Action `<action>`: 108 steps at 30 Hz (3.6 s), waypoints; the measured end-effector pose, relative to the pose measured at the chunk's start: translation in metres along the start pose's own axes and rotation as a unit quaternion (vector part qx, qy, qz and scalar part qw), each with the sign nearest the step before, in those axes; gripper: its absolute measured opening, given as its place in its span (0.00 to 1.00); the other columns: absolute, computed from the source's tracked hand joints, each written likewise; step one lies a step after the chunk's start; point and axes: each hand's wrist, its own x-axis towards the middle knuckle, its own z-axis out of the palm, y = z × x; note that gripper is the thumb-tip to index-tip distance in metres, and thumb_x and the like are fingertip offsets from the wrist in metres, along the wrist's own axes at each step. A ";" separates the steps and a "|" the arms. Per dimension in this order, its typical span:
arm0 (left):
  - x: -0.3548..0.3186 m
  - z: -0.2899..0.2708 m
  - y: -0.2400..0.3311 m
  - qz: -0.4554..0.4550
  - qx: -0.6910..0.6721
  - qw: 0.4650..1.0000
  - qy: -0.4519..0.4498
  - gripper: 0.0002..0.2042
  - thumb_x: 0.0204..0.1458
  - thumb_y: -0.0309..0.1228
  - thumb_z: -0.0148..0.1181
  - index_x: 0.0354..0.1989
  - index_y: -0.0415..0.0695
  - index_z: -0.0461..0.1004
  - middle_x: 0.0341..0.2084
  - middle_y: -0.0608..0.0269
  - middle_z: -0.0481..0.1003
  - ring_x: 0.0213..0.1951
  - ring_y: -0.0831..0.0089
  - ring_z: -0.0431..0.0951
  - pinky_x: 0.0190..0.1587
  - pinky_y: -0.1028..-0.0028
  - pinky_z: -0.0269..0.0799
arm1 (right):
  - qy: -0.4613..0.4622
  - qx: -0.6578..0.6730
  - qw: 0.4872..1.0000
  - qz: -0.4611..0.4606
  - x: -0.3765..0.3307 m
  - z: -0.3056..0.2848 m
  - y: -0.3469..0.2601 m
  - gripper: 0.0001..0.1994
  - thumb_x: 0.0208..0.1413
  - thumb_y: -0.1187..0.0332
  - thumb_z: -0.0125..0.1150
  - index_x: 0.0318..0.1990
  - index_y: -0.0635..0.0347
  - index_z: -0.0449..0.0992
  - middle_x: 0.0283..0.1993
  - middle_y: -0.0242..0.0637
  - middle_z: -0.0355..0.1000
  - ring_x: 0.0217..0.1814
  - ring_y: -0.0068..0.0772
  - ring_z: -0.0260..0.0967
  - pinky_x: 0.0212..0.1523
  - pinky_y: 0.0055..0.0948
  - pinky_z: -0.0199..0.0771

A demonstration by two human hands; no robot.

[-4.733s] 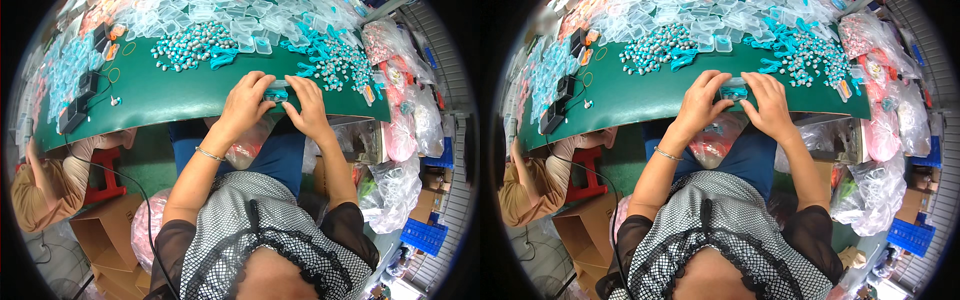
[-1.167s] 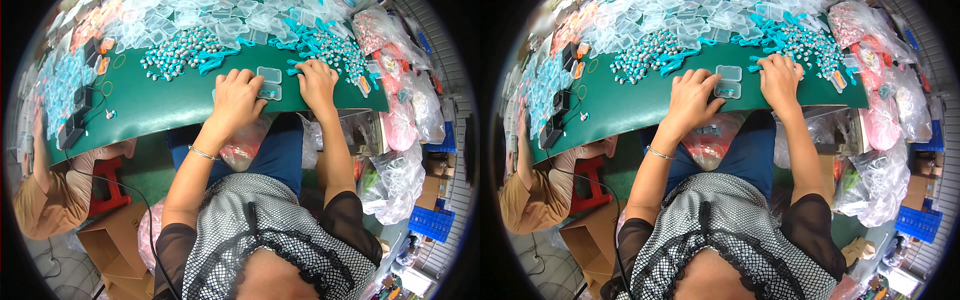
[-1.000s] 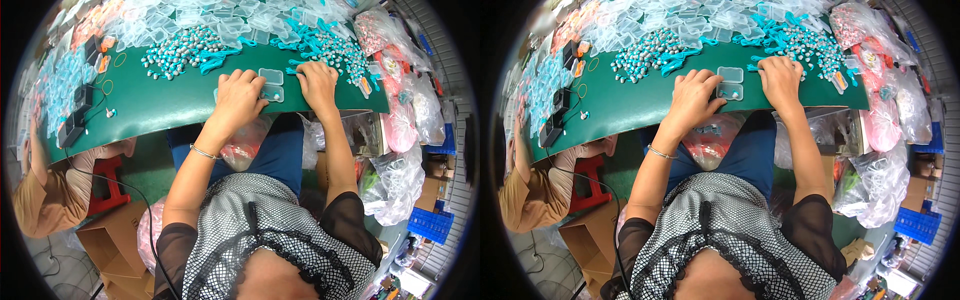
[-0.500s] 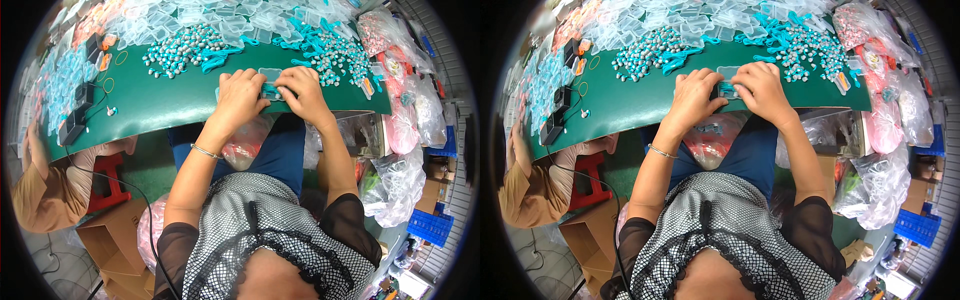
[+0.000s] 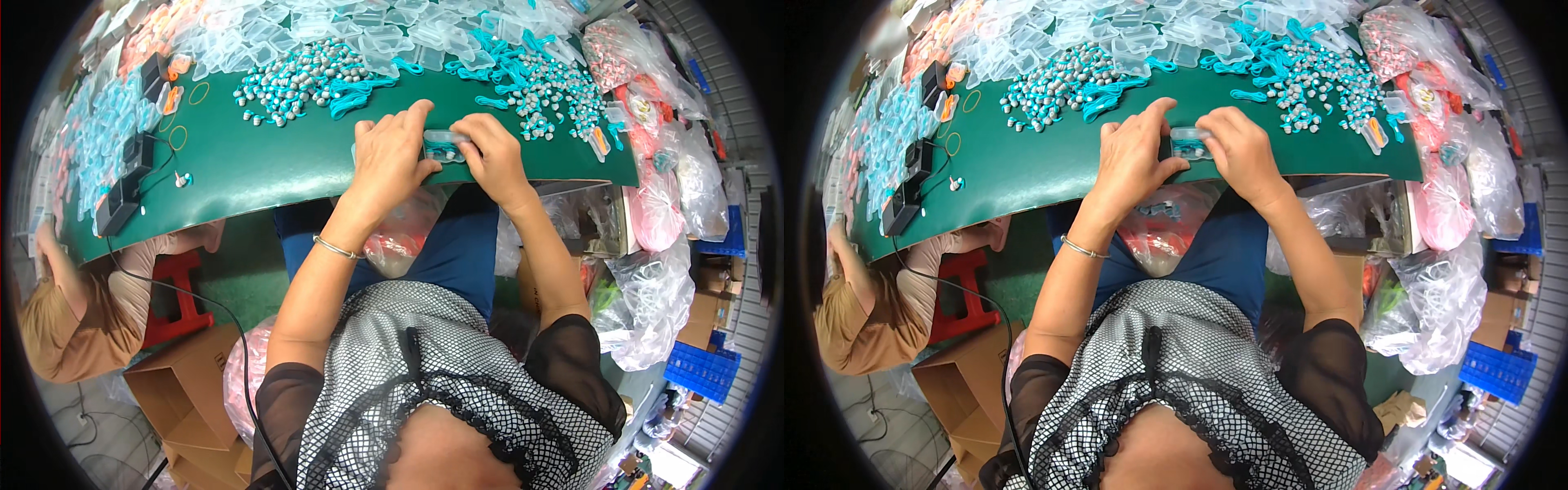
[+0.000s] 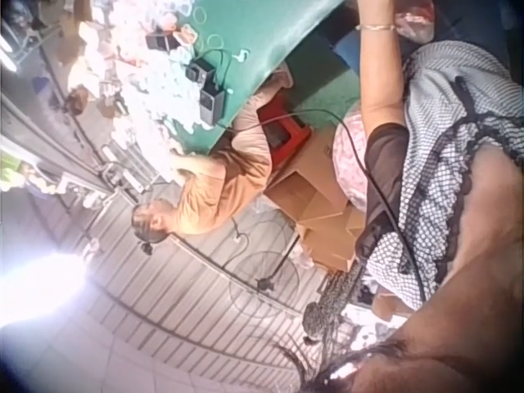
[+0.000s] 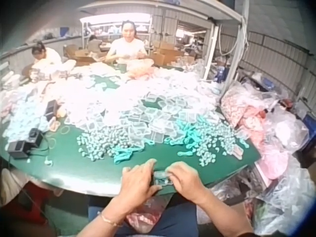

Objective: Packing small blue beads and plastic parts into clear flip-top containers and bags.

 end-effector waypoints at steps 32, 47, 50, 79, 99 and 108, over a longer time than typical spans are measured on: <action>-0.029 -0.027 -0.030 0.119 0.132 0.982 0.070 0.18 0.45 0.35 0.67 0.46 0.49 0.74 0.45 0.65 0.75 0.47 0.65 0.74 0.54 0.57 0.62 | -0.002 -0.254 0.966 -0.056 0.084 0.048 0.059 0.14 0.52 0.66 0.64 0.46 0.59 0.77 0.49 0.40 0.74 0.55 0.44 0.69 0.55 0.42 0.66; -0.018 -0.049 -0.084 -0.006 0.081 0.980 0.184 0.09 0.47 0.28 0.64 0.38 0.46 0.78 0.33 0.58 0.77 0.38 0.57 0.77 0.38 0.61 0.70 | 0.007 -0.308 0.944 -0.119 0.060 0.033 0.031 0.14 0.51 0.65 0.65 0.44 0.59 0.76 0.36 0.37 0.76 0.44 0.38 0.72 0.48 0.39 0.66; -0.002 -0.047 -0.090 -0.073 0.142 0.975 0.153 0.08 0.48 0.28 0.63 0.38 0.46 0.79 0.33 0.58 0.77 0.38 0.57 0.78 0.40 0.61 0.71 | 0.025 -0.300 0.949 -0.095 0.054 0.026 0.026 0.12 0.53 0.68 0.61 0.44 0.60 0.76 0.29 0.37 0.76 0.36 0.38 0.73 0.43 0.39 0.66; 0.001 -0.045 -0.073 -0.122 -0.034 0.986 0.111 0.07 0.46 0.26 0.66 0.34 0.44 0.79 0.32 0.56 0.79 0.26 0.60 0.79 0.32 0.65 0.74 | 0.053 -0.353 0.927 0.112 0.016 -0.032 0.081 0.04 0.47 0.65 0.67 0.31 0.50 0.80 0.31 0.29 0.74 0.42 0.34 0.71 0.47 0.44 0.58; 0.008 0.030 0.008 0.046 0.078 0.992 0.089 0.02 0.44 0.29 0.64 0.26 0.47 0.78 0.29 0.65 0.73 0.34 0.63 0.73 0.36 0.64 0.63 | 0.002 -0.001 0.996 0.085 0.002 -0.013 0.011 0.06 0.45 0.70 0.67 0.32 0.53 0.78 0.30 0.28 0.75 0.35 0.32 0.72 0.39 0.36 0.64; 0.002 0.021 0.012 0.062 0.109 0.989 0.073 0.11 0.45 0.32 0.65 0.38 0.47 0.77 0.35 0.63 0.73 0.38 0.63 0.73 0.38 0.63 0.63 | 0.033 -0.090 0.994 0.059 0.012 -0.017 0.030 0.07 0.52 0.70 0.62 0.38 0.48 0.80 0.38 0.27 0.75 0.45 0.34 0.70 0.51 0.41 0.58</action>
